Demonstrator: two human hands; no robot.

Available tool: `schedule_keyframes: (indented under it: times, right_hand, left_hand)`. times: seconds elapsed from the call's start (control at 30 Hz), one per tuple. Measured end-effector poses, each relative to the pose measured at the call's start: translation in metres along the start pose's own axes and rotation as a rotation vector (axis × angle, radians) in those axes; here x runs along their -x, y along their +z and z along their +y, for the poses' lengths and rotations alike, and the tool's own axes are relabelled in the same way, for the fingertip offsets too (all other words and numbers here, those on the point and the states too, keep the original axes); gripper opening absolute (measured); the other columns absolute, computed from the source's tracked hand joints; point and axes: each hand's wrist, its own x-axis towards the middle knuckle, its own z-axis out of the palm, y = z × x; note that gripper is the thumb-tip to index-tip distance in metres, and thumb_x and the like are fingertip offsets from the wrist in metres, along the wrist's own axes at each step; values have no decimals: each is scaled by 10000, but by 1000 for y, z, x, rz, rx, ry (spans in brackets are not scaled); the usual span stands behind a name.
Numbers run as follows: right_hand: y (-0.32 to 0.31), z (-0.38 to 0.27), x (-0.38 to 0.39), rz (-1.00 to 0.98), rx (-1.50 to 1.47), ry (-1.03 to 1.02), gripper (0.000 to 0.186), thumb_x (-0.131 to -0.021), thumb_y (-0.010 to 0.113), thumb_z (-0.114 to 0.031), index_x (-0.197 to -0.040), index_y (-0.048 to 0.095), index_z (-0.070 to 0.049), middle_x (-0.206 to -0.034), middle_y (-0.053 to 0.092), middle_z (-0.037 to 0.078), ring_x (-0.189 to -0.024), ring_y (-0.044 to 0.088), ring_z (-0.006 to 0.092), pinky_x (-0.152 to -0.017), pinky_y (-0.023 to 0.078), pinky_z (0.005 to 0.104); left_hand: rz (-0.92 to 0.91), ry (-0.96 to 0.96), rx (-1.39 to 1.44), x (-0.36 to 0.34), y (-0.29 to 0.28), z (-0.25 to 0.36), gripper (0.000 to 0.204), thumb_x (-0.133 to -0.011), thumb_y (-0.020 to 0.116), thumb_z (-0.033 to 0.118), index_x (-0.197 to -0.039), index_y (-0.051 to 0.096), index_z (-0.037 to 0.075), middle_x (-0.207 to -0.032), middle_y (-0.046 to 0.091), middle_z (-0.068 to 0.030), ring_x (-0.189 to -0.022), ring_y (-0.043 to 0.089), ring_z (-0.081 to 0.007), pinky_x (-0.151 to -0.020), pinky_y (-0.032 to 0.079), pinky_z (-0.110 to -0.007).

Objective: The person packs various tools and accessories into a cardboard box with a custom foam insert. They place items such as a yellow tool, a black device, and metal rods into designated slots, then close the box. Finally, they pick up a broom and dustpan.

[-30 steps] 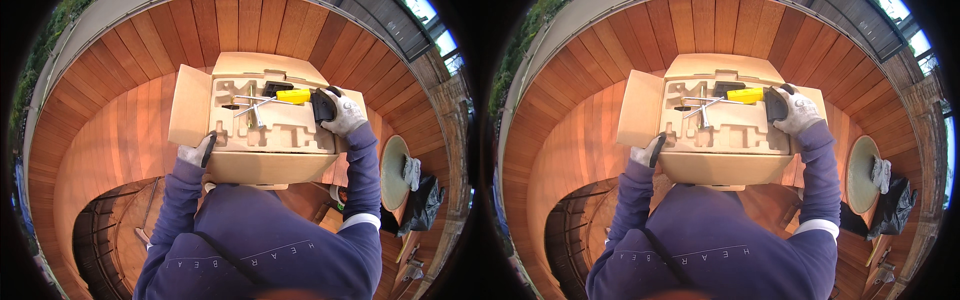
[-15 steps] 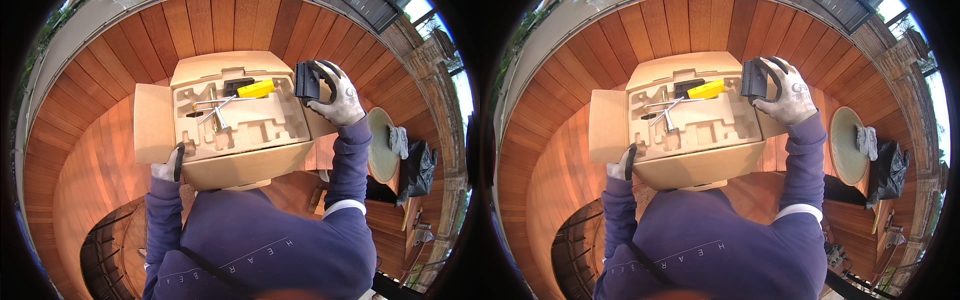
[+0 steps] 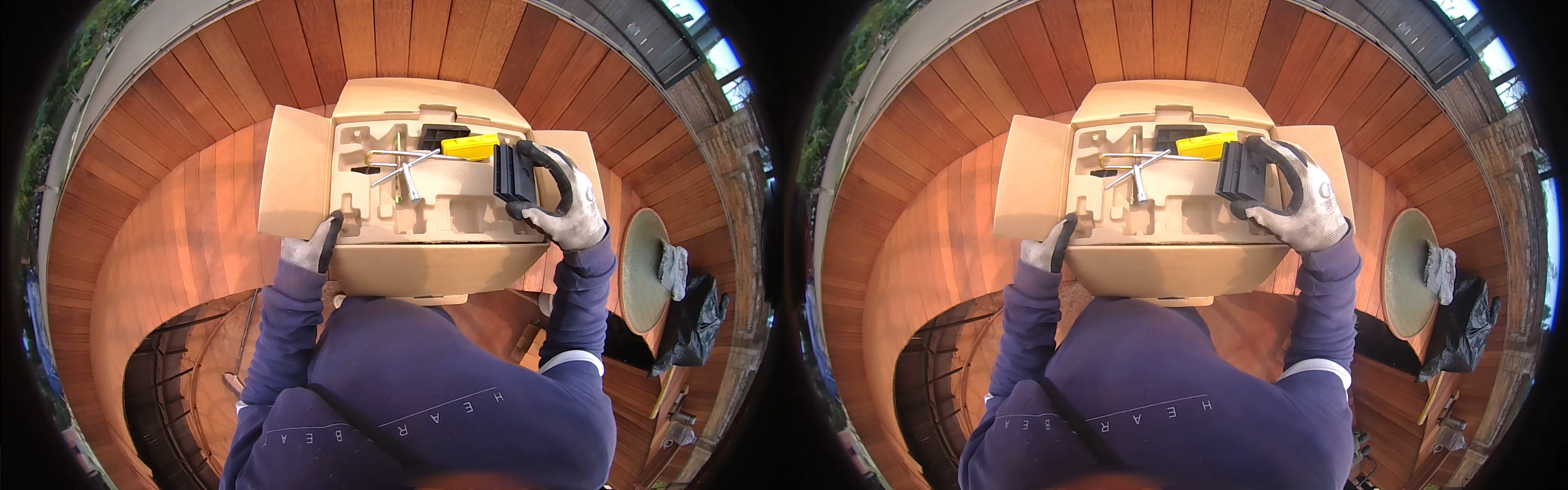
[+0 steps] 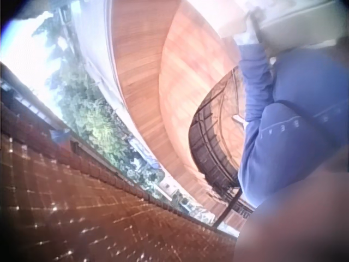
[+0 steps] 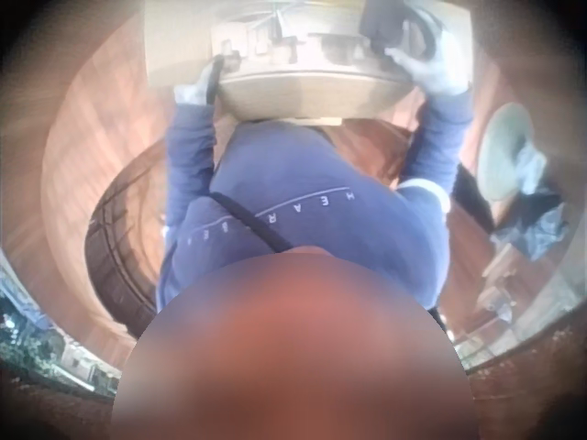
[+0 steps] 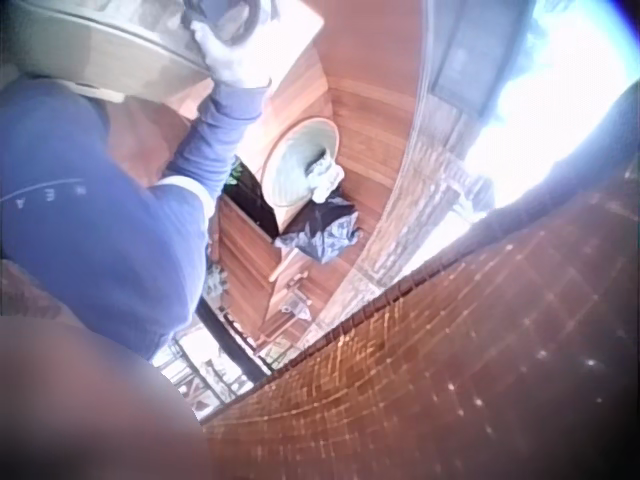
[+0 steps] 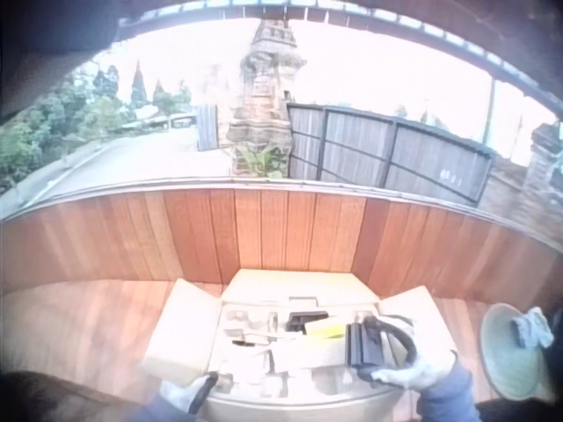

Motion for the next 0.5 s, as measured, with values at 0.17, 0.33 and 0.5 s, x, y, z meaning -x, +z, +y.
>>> schedule_keyframes:
  times: [0.17, 0.33, 0.5]
  right_hand:
    - [7, 6, -4, 149, 24, 104, 773, -702, 861, -155, -1410, 572, -40, -1327, 630, 183, -1194, 645, 343, -1065, 492, 422]
    - [7, 12, 0, 65, -134, 137, 569, -785, 827, -148, -1302, 643, 1, -1207, 702, 160, -1136, 682, 272, -1005, 528, 373]
    - [7, 7, -4, 113, -249, 309, 446, -866, 756, -176, -1253, 661, 23, -1106, 732, 139, -1057, 704, 249, -972, 540, 364]
  left_hand:
    - [60, 72, -49, 1, 2, -3, 251, -882, 702, 2, -1118, 756, 70, -1010, 743, -154, -924, 729, -314, -845, 582, -419]
    - [124, 38, 20, 0, 5, 0, 205, -877, 755, 18, -1076, 760, 68, -973, 738, -163, -897, 731, -309, -836, 584, -427]
    - [179, 99, 25, -5, 5, -1, 171, -892, 755, 29, -1057, 752, 73, -974, 738, -164, -872, 731, -311, -818, 585, -430]
